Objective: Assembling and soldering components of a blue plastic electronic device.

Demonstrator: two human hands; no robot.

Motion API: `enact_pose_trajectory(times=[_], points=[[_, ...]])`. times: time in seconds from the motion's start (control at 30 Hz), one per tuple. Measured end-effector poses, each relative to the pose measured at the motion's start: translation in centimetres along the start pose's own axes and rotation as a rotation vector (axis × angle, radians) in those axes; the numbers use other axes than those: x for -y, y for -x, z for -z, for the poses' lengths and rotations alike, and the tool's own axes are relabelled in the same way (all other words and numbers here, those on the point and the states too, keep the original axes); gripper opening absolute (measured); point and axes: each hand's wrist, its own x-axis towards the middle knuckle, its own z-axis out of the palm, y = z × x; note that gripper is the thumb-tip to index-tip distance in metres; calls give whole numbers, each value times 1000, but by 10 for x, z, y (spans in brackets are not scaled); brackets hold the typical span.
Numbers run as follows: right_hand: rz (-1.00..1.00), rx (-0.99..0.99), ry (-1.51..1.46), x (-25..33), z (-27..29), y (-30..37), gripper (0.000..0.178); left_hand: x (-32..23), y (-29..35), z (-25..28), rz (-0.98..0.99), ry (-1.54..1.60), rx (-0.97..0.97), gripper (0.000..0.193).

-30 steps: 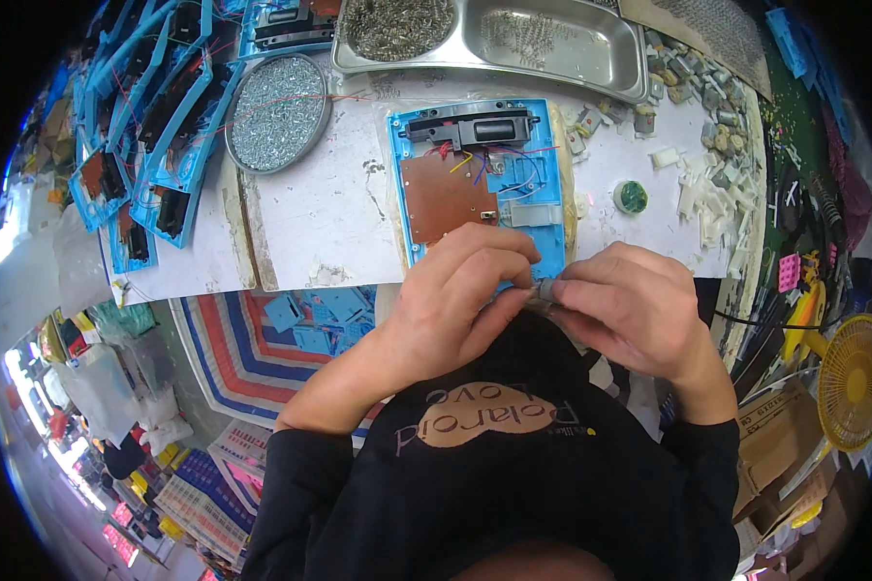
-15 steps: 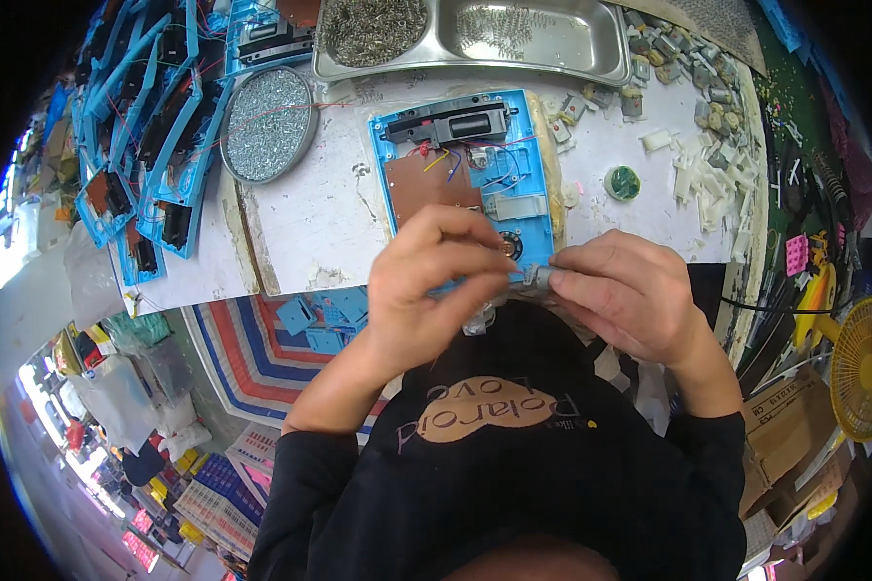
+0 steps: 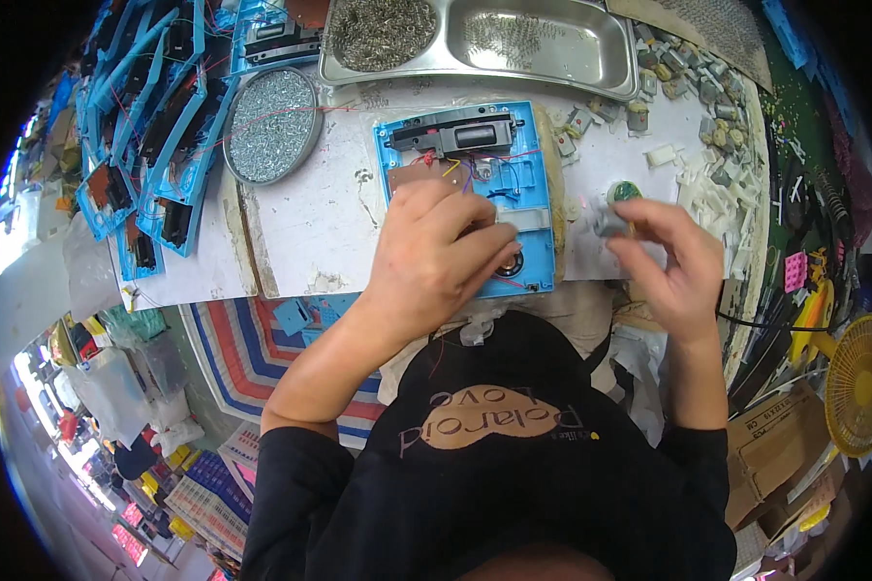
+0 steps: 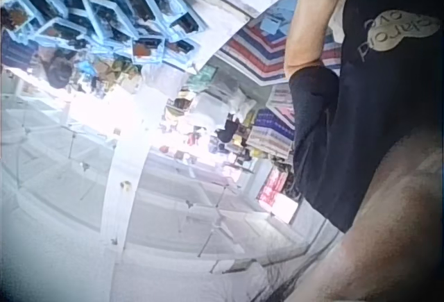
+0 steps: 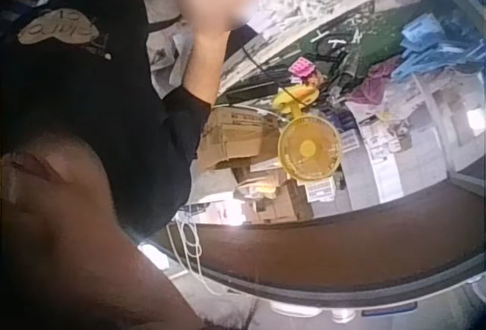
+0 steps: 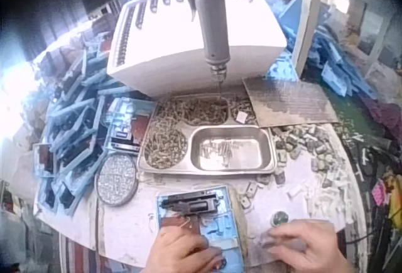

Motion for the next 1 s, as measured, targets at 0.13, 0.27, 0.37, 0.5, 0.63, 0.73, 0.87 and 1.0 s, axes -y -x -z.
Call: enact_pose_trajectory(times=[0.13,0.27,0.37,0.5,0.63,0.73,0.87,1.0], points=[[111,5,-133,-34,-34,-34,25,-2,14,4,9,42,-44,26],[242,148,102,-24,-36,-60,28,-1,17,4,56,60,-58,28],[255,150,153,-21,-40,-66,27,0,19,4,73,84,-62,28],[266,132,203,-16,-44,-71,27,0,19,4,77,84,-76,27],[352,121,282,-31,-44,-74,27,2,21,4,86,105,-82,27],[402,93,326,-30,-47,-74,28,2,22,4,102,115,-67,27],[377,107,331,-21,-48,-75,27,2,24,10,121,144,-18,27],[260,131,331,-15,-44,-75,28,16,20,27,135,306,-63,25]])
